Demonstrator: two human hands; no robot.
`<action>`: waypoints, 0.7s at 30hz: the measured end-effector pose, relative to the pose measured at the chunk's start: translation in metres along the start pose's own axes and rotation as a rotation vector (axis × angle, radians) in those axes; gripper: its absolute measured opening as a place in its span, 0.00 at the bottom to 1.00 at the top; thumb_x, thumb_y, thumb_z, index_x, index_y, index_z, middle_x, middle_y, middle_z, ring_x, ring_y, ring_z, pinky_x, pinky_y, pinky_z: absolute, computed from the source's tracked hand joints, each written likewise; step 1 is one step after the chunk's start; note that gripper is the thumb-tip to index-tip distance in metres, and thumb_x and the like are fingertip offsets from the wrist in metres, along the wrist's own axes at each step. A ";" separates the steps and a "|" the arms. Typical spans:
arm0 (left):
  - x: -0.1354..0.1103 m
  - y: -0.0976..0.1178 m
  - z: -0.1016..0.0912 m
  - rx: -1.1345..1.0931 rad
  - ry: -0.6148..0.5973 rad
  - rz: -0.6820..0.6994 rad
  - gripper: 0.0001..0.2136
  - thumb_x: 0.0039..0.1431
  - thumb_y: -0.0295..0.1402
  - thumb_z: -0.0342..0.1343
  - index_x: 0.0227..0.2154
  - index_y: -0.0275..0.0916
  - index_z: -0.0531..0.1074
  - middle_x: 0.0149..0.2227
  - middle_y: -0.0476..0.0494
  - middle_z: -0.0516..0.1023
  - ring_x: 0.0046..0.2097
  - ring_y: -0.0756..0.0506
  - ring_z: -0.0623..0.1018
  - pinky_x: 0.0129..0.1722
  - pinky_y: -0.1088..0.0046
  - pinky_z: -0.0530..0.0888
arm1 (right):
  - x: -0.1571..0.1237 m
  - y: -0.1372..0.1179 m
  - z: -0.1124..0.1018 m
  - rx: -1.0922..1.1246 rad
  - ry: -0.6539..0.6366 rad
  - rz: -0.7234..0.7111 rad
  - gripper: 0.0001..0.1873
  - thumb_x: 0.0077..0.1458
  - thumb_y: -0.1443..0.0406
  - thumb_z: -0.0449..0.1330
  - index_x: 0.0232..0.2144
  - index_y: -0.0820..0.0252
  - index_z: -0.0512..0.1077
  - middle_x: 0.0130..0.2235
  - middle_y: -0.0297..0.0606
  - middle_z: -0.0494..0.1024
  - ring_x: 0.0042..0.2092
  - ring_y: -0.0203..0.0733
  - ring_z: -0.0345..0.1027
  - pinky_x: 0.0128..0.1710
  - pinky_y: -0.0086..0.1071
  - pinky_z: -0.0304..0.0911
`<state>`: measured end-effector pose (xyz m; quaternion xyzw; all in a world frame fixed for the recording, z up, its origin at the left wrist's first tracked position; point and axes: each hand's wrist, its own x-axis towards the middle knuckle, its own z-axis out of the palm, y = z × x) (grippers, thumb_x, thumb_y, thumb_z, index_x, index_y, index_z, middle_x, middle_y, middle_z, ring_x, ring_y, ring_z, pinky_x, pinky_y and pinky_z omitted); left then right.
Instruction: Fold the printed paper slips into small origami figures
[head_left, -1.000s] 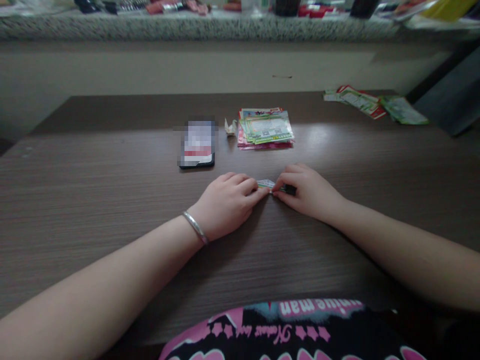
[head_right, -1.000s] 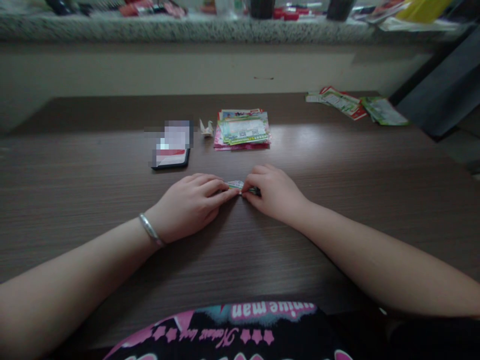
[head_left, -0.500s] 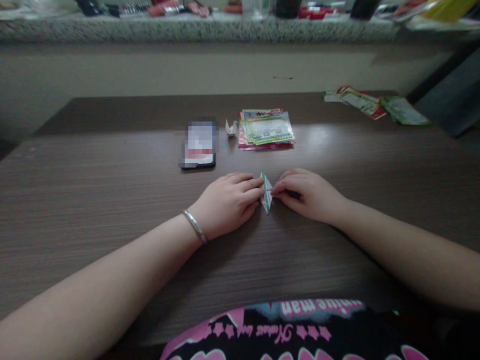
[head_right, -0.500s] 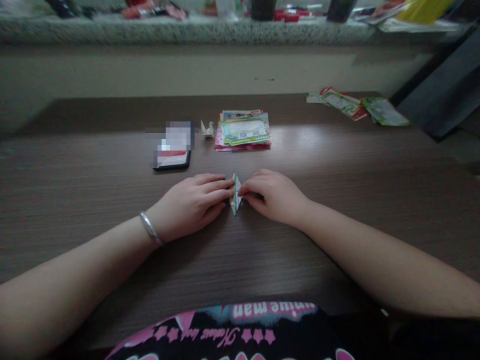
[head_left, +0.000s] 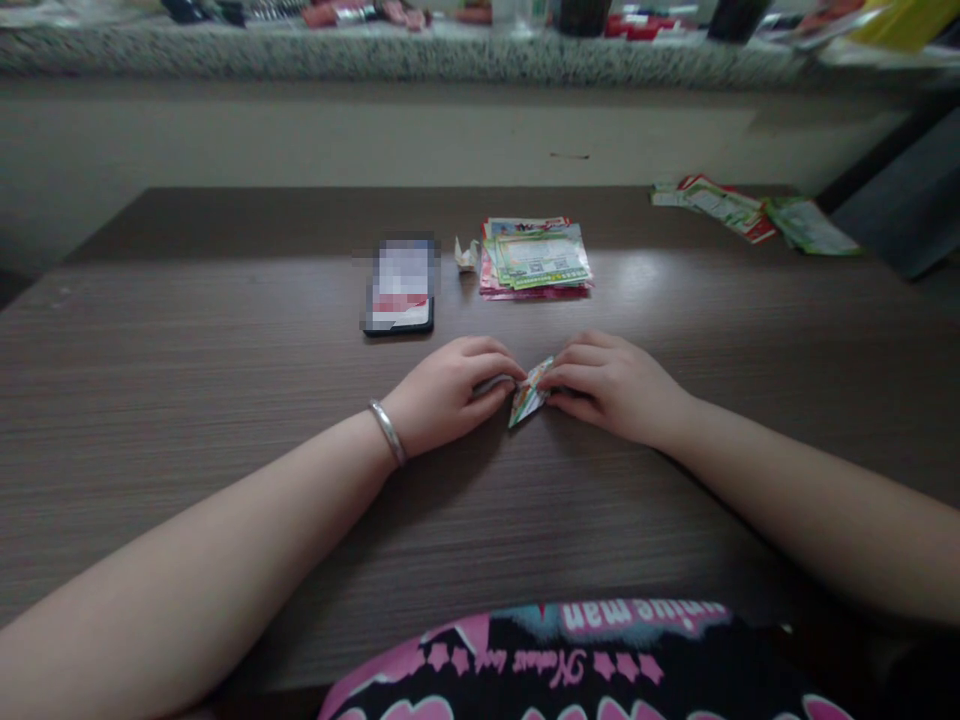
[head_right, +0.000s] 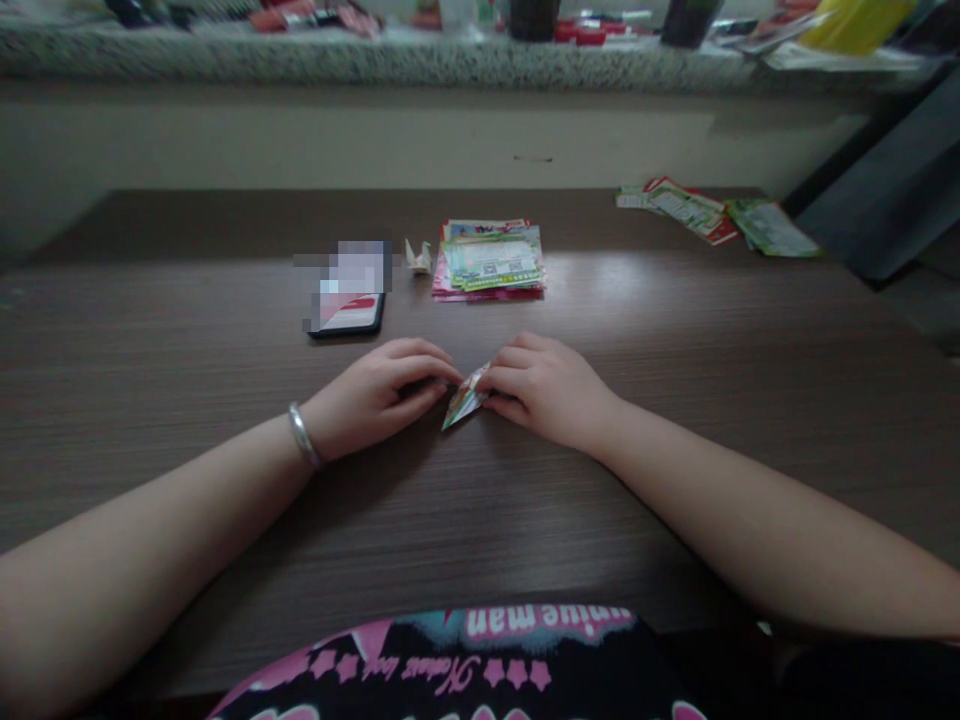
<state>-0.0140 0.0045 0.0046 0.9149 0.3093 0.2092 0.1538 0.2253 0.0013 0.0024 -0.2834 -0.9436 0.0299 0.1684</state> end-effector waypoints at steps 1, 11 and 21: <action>0.000 0.002 0.000 0.040 0.006 -0.009 0.10 0.63 0.31 0.49 0.39 0.37 0.75 0.40 0.43 0.76 0.42 0.48 0.74 0.46 0.70 0.71 | 0.000 -0.001 0.000 -0.031 -0.002 -0.004 0.13 0.62 0.60 0.54 0.41 0.59 0.75 0.37 0.40 0.77 0.40 0.43 0.65 0.42 0.35 0.61; 0.003 0.016 0.005 0.372 -0.030 0.027 0.10 0.63 0.38 0.51 0.37 0.40 0.76 0.40 0.45 0.78 0.41 0.45 0.74 0.44 0.66 0.69 | 0.001 -0.011 0.000 -0.221 -0.020 -0.019 0.16 0.65 0.61 0.50 0.33 0.60 0.75 0.32 0.40 0.74 0.34 0.41 0.60 0.35 0.34 0.55; 0.004 0.011 0.005 0.443 0.057 0.120 0.11 0.64 0.35 0.50 0.32 0.41 0.77 0.37 0.51 0.80 0.41 0.46 0.75 0.46 0.67 0.69 | -0.002 -0.014 0.001 -0.321 0.041 -0.071 0.11 0.63 0.62 0.53 0.32 0.57 0.73 0.35 0.35 0.77 0.37 0.41 0.62 0.33 0.35 0.51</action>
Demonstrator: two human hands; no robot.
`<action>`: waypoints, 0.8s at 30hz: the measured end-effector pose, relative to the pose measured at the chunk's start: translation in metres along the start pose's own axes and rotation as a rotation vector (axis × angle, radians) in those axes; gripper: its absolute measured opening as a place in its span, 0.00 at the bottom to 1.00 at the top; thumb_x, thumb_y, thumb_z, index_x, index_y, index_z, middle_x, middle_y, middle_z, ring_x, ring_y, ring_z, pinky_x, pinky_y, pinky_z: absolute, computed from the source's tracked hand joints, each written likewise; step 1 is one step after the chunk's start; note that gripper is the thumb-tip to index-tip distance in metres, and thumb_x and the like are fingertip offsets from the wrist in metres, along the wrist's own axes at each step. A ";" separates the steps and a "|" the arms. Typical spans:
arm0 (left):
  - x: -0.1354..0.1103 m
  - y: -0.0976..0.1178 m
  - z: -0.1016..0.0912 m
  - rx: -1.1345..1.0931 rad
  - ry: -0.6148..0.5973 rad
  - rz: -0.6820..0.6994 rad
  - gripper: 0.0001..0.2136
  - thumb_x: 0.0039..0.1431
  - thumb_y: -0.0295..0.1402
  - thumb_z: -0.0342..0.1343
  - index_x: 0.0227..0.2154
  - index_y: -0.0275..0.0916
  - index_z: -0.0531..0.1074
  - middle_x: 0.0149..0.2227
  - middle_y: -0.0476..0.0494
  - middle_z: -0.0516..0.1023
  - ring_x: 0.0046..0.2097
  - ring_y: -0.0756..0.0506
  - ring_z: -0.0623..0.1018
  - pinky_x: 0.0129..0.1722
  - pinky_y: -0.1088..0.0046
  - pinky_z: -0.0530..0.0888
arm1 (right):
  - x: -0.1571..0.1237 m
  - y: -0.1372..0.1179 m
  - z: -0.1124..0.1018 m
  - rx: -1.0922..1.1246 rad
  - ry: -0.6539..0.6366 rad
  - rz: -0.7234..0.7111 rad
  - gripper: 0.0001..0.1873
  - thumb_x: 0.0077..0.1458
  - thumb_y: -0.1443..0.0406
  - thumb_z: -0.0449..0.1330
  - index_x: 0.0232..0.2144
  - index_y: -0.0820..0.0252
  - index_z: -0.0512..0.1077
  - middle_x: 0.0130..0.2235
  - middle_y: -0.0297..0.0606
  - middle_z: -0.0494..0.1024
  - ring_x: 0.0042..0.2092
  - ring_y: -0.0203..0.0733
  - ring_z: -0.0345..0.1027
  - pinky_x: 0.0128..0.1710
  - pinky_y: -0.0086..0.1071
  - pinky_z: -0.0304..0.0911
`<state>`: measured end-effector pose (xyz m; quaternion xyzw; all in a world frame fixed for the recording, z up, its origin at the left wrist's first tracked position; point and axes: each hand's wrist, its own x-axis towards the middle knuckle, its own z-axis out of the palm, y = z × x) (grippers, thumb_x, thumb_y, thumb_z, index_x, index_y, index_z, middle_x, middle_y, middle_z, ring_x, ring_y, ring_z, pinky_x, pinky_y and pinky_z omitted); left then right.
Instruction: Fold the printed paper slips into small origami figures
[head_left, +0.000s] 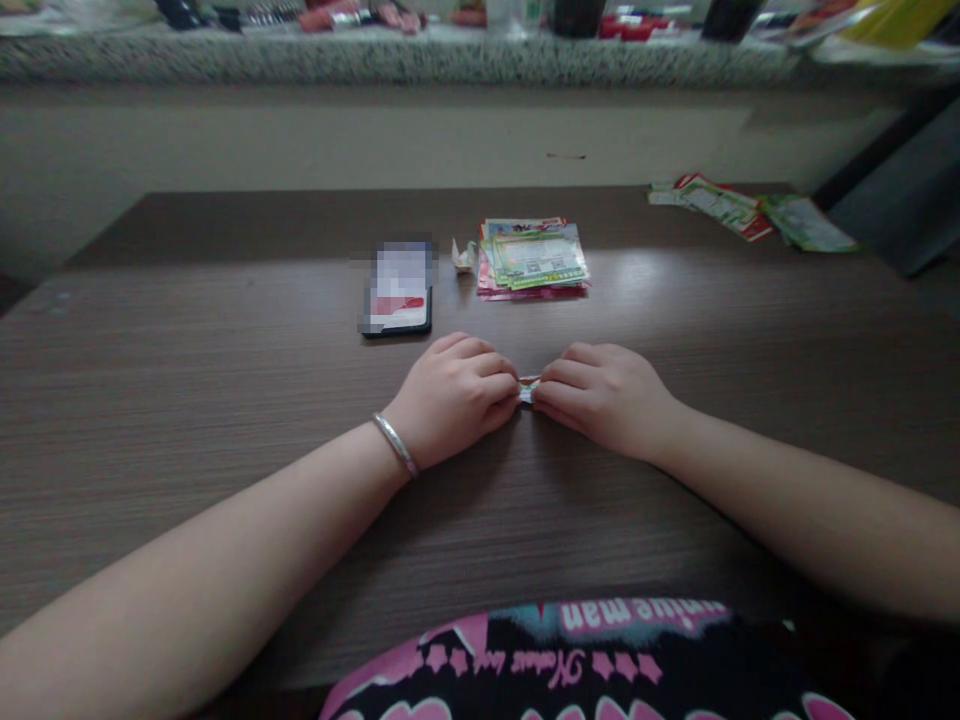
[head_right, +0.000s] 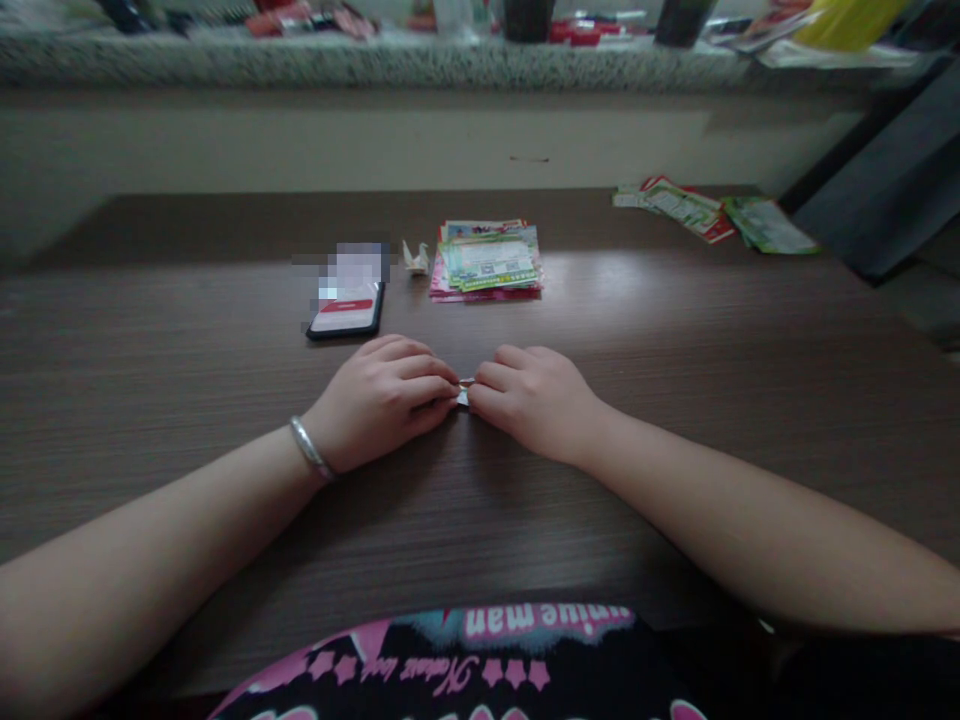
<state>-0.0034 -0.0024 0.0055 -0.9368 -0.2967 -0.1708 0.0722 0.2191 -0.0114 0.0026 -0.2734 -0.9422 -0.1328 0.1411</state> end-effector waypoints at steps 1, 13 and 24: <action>0.000 0.000 0.000 0.001 0.005 0.003 0.11 0.63 0.35 0.50 0.32 0.41 0.77 0.37 0.51 0.80 0.41 0.45 0.75 0.46 0.67 0.69 | 0.000 -0.002 0.000 -0.013 0.000 0.007 0.10 0.63 0.62 0.53 0.31 0.57 0.72 0.34 0.35 0.76 0.37 0.40 0.62 0.32 0.35 0.51; 0.000 0.005 -0.003 0.121 0.048 0.034 0.08 0.63 0.34 0.51 0.34 0.43 0.76 0.35 0.49 0.78 0.37 0.46 0.73 0.40 0.67 0.68 | 0.006 -0.006 -0.001 0.080 -0.072 0.149 0.15 0.63 0.61 0.51 0.31 0.58 0.75 0.33 0.35 0.75 0.33 0.37 0.65 0.30 0.34 0.51; 0.001 0.008 -0.003 0.035 -0.076 -0.035 0.09 0.63 0.33 0.51 0.34 0.41 0.76 0.35 0.48 0.79 0.38 0.45 0.75 0.39 0.67 0.69 | 0.011 -0.002 0.001 0.276 -0.084 0.272 0.09 0.57 0.64 0.55 0.29 0.59 0.75 0.31 0.37 0.74 0.35 0.41 0.63 0.35 0.33 0.55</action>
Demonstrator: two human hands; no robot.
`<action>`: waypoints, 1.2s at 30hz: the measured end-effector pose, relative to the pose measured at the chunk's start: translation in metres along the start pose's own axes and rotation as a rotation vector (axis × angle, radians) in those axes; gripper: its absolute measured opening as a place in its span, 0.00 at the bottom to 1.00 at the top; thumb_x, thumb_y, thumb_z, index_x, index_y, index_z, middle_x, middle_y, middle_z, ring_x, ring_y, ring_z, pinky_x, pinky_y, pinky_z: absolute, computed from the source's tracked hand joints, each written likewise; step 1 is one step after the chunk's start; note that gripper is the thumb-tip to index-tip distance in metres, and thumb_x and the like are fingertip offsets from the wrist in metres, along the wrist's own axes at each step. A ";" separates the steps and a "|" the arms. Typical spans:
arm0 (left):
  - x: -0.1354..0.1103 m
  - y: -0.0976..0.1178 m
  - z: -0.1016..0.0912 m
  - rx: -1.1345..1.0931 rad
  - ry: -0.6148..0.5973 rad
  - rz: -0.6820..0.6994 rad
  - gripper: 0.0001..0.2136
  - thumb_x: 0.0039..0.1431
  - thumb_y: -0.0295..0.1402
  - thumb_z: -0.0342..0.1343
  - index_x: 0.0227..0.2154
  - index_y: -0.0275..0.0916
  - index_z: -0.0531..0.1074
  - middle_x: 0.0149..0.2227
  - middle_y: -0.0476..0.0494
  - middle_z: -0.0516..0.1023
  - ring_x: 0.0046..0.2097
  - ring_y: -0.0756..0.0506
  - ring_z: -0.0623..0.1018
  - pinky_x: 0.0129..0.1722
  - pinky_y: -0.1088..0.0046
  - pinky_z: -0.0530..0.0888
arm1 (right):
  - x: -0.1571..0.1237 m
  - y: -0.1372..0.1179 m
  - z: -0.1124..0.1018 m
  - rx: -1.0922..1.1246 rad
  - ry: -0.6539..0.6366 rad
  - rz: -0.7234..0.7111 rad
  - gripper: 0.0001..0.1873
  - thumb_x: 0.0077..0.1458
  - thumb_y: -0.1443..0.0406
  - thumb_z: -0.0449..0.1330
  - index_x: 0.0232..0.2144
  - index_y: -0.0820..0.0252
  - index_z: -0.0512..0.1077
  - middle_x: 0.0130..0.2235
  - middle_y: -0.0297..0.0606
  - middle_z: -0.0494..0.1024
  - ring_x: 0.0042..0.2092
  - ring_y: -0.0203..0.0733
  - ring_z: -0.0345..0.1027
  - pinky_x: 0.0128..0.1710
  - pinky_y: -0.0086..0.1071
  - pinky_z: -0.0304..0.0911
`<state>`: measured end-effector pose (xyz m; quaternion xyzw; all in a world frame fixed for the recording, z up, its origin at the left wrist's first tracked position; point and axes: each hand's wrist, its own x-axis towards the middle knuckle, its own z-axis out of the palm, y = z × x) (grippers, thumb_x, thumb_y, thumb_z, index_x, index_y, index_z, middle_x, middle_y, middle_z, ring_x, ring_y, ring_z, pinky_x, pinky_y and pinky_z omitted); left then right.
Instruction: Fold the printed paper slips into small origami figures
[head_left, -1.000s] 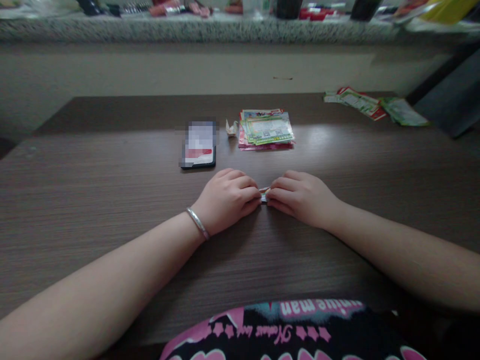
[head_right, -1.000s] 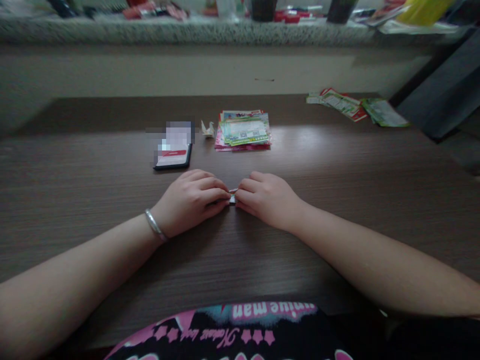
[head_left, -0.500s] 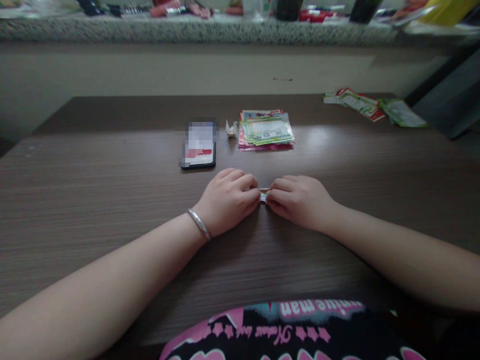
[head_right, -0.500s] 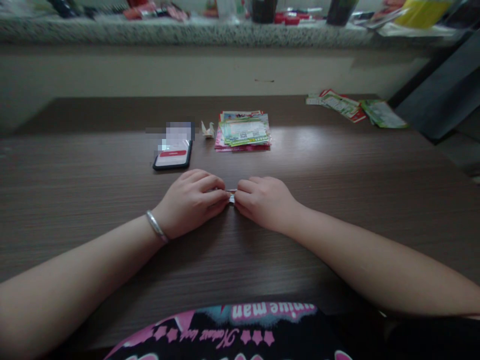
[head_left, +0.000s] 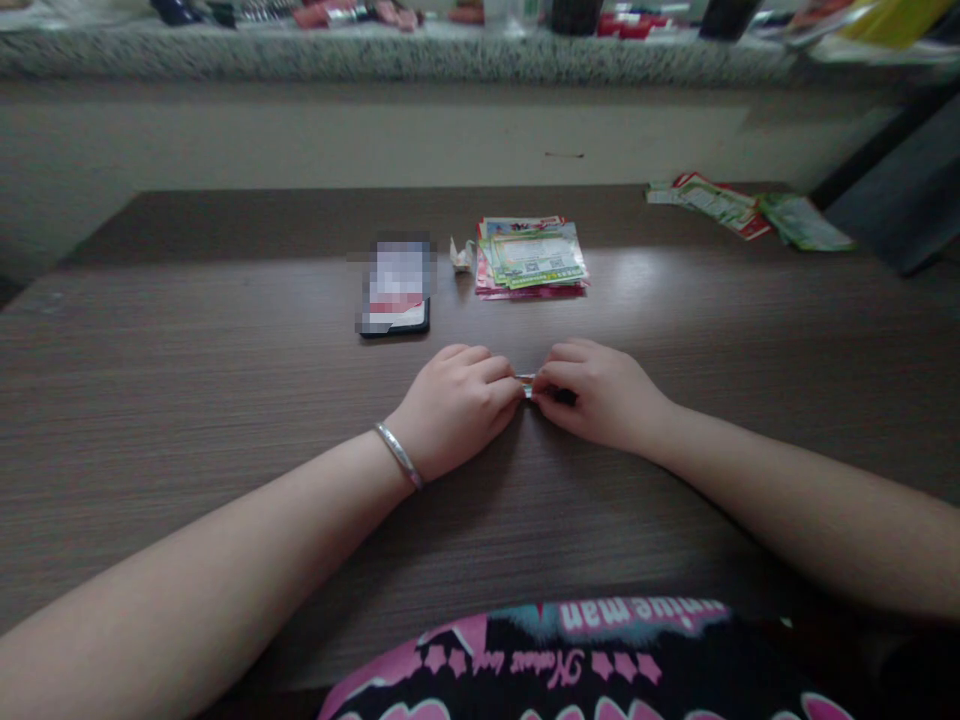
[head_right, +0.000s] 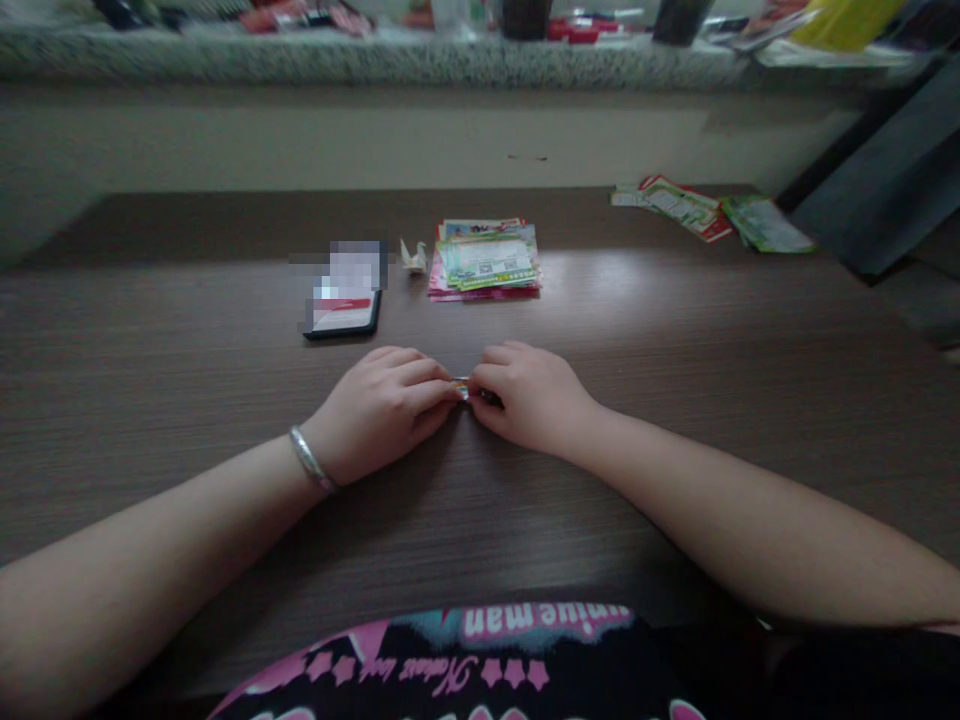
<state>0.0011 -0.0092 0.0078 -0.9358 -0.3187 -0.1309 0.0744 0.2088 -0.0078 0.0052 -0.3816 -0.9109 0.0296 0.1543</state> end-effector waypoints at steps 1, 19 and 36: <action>0.000 0.000 0.000 -0.005 0.002 0.000 0.09 0.63 0.33 0.51 0.34 0.41 0.77 0.35 0.49 0.79 0.38 0.45 0.75 0.40 0.66 0.69 | 0.001 0.001 0.000 0.028 -0.004 0.013 0.09 0.56 0.64 0.56 0.29 0.59 0.75 0.31 0.37 0.74 0.35 0.41 0.63 0.36 0.33 0.55; -0.002 -0.005 -0.009 0.076 -0.009 0.203 0.10 0.65 0.32 0.50 0.45 0.44 0.73 0.33 0.52 0.79 0.41 0.47 0.76 0.42 0.68 0.67 | 0.003 0.013 0.002 0.278 -0.072 0.171 0.06 0.54 0.65 0.59 0.30 0.61 0.76 0.30 0.37 0.76 0.35 0.40 0.63 0.38 0.33 0.55; -0.001 0.001 -0.013 0.112 -0.074 0.233 0.10 0.66 0.32 0.48 0.44 0.42 0.74 0.34 0.50 0.78 0.39 0.46 0.75 0.40 0.67 0.69 | -0.007 0.000 -0.005 -0.088 -0.020 0.009 0.09 0.56 0.64 0.56 0.27 0.58 0.74 0.29 0.37 0.75 0.34 0.41 0.63 0.35 0.36 0.49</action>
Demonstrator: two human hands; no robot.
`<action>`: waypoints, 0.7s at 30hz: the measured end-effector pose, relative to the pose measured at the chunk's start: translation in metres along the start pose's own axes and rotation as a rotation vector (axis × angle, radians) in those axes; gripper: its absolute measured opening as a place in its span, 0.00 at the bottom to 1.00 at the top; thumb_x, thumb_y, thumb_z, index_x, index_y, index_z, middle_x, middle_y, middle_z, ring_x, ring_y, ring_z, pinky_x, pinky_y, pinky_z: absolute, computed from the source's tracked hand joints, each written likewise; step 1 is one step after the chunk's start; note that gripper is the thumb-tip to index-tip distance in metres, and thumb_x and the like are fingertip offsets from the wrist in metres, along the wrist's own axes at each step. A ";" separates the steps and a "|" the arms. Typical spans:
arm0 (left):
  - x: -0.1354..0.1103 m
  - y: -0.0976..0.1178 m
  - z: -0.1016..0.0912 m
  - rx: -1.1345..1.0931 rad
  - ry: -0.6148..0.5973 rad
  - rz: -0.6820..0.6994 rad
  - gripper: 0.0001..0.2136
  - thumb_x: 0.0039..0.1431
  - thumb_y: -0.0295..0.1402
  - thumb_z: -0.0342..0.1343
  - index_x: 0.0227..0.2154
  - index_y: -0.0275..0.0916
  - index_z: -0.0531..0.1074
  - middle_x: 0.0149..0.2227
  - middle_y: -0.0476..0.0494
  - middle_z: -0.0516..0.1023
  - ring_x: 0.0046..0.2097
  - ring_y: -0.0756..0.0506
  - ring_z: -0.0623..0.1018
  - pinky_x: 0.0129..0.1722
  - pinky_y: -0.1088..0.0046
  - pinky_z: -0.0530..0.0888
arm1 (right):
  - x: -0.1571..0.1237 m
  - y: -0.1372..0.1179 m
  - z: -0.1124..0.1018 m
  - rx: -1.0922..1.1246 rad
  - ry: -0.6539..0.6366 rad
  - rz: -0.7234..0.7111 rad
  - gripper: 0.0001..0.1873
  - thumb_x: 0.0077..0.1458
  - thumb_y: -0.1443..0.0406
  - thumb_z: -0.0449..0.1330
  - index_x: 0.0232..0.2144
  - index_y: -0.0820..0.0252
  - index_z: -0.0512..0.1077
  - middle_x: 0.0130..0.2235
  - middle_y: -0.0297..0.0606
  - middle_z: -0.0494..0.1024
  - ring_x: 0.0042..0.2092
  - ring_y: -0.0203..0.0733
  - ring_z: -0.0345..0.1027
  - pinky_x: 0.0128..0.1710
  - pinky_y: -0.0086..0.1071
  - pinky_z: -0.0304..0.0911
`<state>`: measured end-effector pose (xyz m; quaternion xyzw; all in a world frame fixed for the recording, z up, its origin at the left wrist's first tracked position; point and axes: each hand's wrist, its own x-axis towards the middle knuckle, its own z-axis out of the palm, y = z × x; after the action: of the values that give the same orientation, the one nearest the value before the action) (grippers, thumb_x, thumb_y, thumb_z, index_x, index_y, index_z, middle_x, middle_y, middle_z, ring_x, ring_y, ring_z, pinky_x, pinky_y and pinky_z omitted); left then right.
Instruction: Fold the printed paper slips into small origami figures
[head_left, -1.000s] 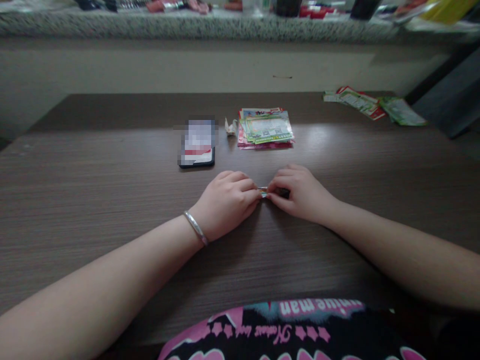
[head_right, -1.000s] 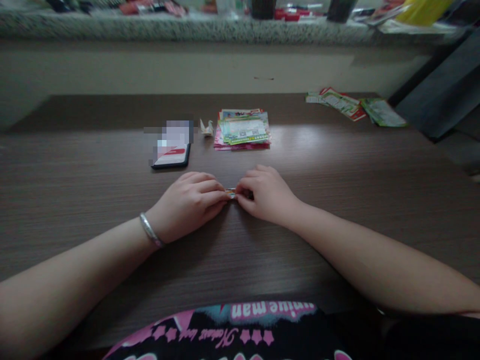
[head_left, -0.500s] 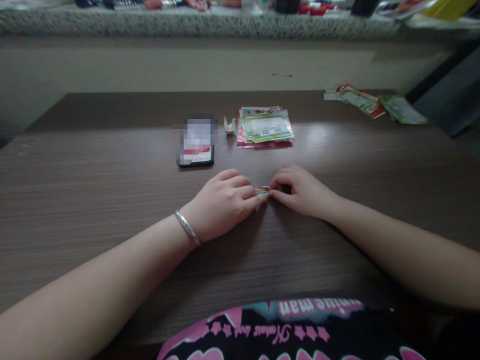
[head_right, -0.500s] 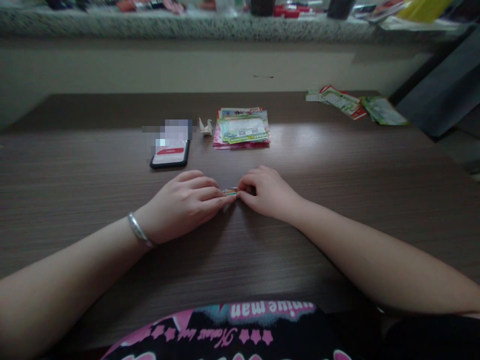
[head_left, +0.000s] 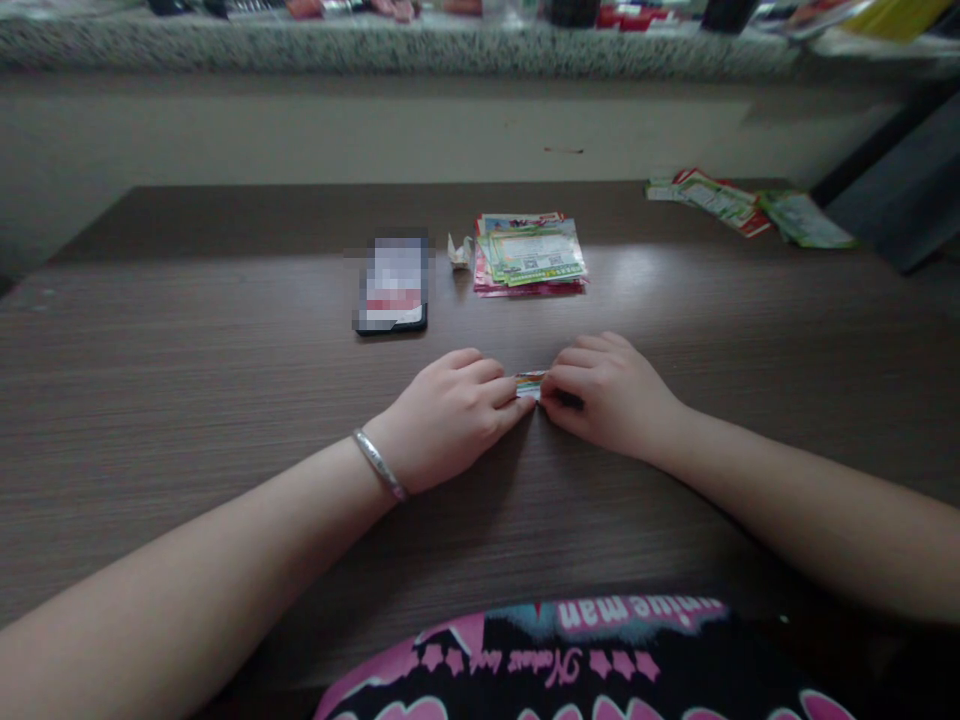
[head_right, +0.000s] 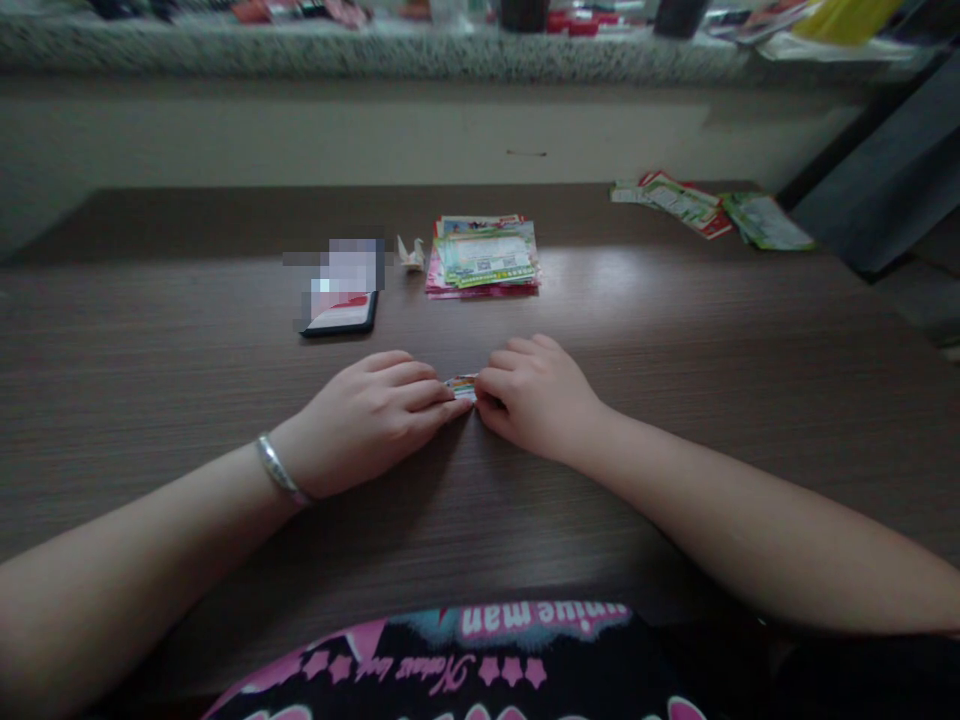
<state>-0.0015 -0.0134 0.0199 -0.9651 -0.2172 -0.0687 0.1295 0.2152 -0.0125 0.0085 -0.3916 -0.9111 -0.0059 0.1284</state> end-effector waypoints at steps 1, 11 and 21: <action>0.000 0.000 0.000 -0.002 0.007 0.000 0.10 0.66 0.32 0.48 0.44 0.42 0.74 0.34 0.50 0.78 0.39 0.46 0.75 0.40 0.67 0.69 | 0.001 0.000 0.001 0.032 -0.002 0.016 0.08 0.55 0.65 0.56 0.27 0.59 0.74 0.29 0.36 0.75 0.34 0.41 0.62 0.35 0.36 0.50; 0.000 0.002 0.000 0.018 -0.011 -0.047 0.10 0.65 0.32 0.49 0.43 0.41 0.74 0.33 0.46 0.76 0.36 0.46 0.76 0.36 0.68 0.70 | 0.013 0.008 0.005 0.275 -0.101 0.124 0.06 0.53 0.66 0.58 0.27 0.61 0.74 0.28 0.36 0.74 0.32 0.39 0.64 0.35 0.32 0.55; 0.000 0.007 0.002 -0.009 -0.096 -0.107 0.12 0.63 0.31 0.48 0.47 0.39 0.72 0.36 0.43 0.75 0.37 0.44 0.74 0.34 0.68 0.72 | 0.012 0.012 0.003 0.274 -0.126 0.183 0.08 0.55 0.63 0.58 0.29 0.60 0.76 0.28 0.36 0.77 0.30 0.38 0.66 0.31 0.30 0.55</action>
<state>0.0012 -0.0191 0.0168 -0.9549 -0.2740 -0.0300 0.1106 0.2150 0.0045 0.0073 -0.4514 -0.8701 0.1548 0.1232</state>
